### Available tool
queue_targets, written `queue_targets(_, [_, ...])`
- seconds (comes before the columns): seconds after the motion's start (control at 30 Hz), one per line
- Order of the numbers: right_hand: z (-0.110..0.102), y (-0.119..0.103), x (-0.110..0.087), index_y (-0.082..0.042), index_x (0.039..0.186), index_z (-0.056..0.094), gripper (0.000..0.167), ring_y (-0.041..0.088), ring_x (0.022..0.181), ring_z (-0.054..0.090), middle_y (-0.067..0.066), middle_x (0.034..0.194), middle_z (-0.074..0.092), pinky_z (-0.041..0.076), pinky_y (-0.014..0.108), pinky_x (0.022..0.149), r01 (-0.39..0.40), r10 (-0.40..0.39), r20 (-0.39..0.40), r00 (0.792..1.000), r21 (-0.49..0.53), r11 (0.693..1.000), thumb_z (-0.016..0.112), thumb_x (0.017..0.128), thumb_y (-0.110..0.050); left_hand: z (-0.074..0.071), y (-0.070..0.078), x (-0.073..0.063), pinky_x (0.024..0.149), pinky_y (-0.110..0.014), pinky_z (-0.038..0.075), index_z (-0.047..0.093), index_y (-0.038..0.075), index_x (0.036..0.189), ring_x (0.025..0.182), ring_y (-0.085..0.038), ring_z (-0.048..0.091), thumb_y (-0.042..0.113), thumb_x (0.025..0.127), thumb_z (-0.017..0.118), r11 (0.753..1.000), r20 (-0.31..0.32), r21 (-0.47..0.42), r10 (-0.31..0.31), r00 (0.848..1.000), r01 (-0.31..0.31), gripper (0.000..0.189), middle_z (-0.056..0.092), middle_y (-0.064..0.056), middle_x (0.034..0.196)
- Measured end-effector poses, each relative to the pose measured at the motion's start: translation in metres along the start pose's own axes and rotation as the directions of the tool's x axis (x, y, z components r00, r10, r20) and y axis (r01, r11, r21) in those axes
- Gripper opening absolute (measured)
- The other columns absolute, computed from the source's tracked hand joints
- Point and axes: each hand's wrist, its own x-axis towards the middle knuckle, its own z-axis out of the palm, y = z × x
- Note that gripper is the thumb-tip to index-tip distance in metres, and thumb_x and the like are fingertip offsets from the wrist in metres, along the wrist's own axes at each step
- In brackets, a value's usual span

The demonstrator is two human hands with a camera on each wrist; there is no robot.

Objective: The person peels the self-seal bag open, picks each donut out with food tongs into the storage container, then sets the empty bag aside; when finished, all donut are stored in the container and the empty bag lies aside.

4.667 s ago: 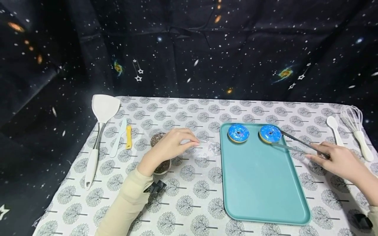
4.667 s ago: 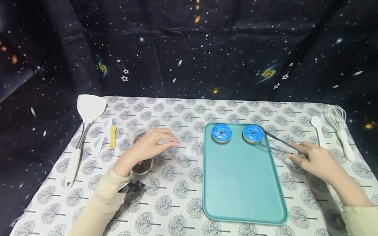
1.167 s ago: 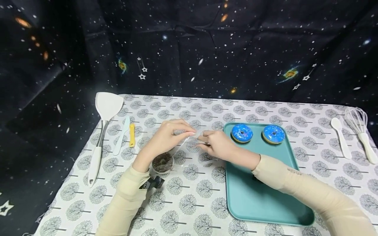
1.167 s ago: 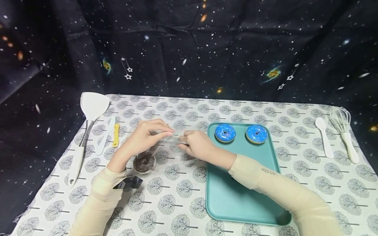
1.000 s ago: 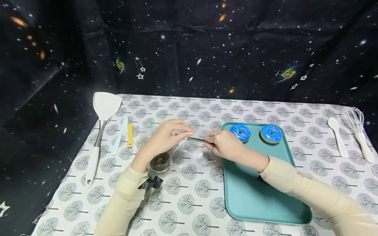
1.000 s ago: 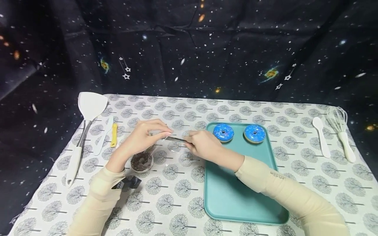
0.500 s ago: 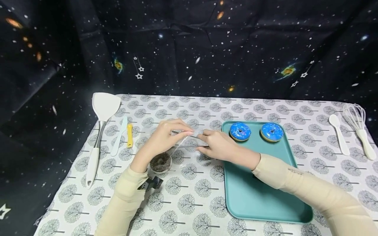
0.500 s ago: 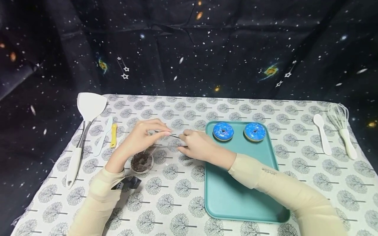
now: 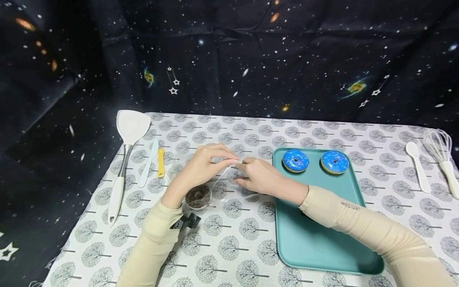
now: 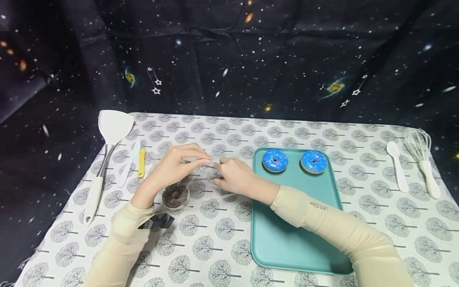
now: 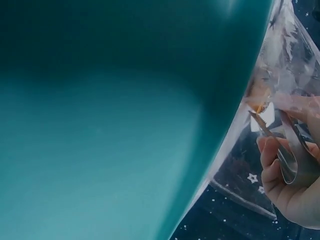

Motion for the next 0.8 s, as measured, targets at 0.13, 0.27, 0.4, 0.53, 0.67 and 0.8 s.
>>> queue_targets(0.13, [-0.002, -0.001, 0.000, -0.006, 0.121, 0.061, 0.050, 0.008, 0.061, 0.048, 0.004, 0.084, 0.061, 0.044, 0.018, 0.052, -0.032, 0.032, 0.001, 1.000, 0.031, 0.999, 0.068, 0.084, -0.037, 0.001, 0.000, 0.002, 0.088, -0.027, 0.050, 0.073, 0.013, 0.097, 0.094, -0.009, 0.062, 0.016, 0.086, 0.066, 1.000, 0.008, 0.005, 0.015, 1.000, -0.015, 0.013, 0.069, 0.003, 0.098])
queue_targets(0.27, [-0.001, -0.001, 0.001, -0.008, 0.124, 0.060, 0.051, 0.008, 0.061, 0.048, 0.004, 0.086, 0.062, 0.044, 0.018, 0.052, -0.044, 0.045, 0.001, 0.999, 0.063, 0.997, 0.068, 0.083, -0.037, 0.001, -0.001, 0.001, 0.088, -0.025, 0.049, 0.073, 0.012, 0.097, 0.093, -0.009, 0.063, 0.015, 0.086, 0.067, 0.999, 0.004, 0.009, 0.032, 0.999, -0.032, 0.013, 0.070, 0.003, 0.097])
queue_targets(0.4, [0.004, 0.000, 0.005, -0.009, 0.126, 0.058, 0.050, 0.005, 0.056, 0.047, 0.006, 0.096, 0.066, 0.043, 0.016, 0.051, 0.005, -0.002, -0.038, 0.999, 0.094, 0.996, 0.069, 0.084, -0.035, 0.001, -0.001, 0.001, 0.086, -0.024, 0.050, 0.073, 0.011, 0.096, 0.092, -0.009, 0.063, 0.014, 0.085, 0.068, 0.999, -0.002, -0.003, 0.044, 0.999, -0.044, 0.013, 0.070, 0.003, 0.096])
queue_targets(0.53, [0.008, 0.000, 0.008, -0.008, 0.124, 0.059, 0.046, 0.002, 0.047, 0.044, 0.007, 0.097, 0.068, 0.040, 0.013, 0.044, 0.059, -0.053, -0.062, 0.997, 0.103, 0.993, 0.068, 0.085, -0.031, 0.001, 0.001, 0.001, 0.085, -0.024, 0.050, 0.073, 0.010, 0.096, 0.091, -0.008, 0.063, 0.012, 0.085, 0.068, 0.999, -0.007, -0.018, 0.040, 0.999, -0.040, 0.012, 0.070, 0.003, 0.095])
queue_targets(0.67, [0.010, -0.002, 0.010, -0.004, 0.108, 0.065, 0.031, 0.002, 0.045, 0.044, 0.003, 0.078, 0.064, 0.040, 0.011, 0.043, 0.106, -0.098, -0.069, 0.993, 0.109, 0.988, 0.066, 0.086, -0.027, 0.001, 0.001, 0.001, 0.086, -0.024, 0.050, 0.074, 0.012, 0.097, 0.091, -0.007, 0.062, 0.012, 0.086, 0.067, 0.999, -0.006, -0.024, 0.023, 1.000, -0.023, 0.013, 0.069, 0.006, 0.095])
queue_targets(0.8, [0.012, -0.002, 0.010, -0.008, 0.082, 0.064, 0.017, 0.003, 0.048, 0.044, -0.004, 0.063, 0.053, 0.040, 0.011, 0.046, 0.126, -0.117, -0.074, 0.990, 0.125, 0.984, 0.066, 0.087, -0.024, 0.000, 0.001, 0.001, 0.087, -0.026, 0.050, 0.073, 0.013, 0.097, 0.092, -0.008, 0.063, 0.016, 0.087, 0.066, 1.000, 0.004, -0.021, 0.021, 1.000, -0.021, 0.013, 0.070, 0.005, 0.096])
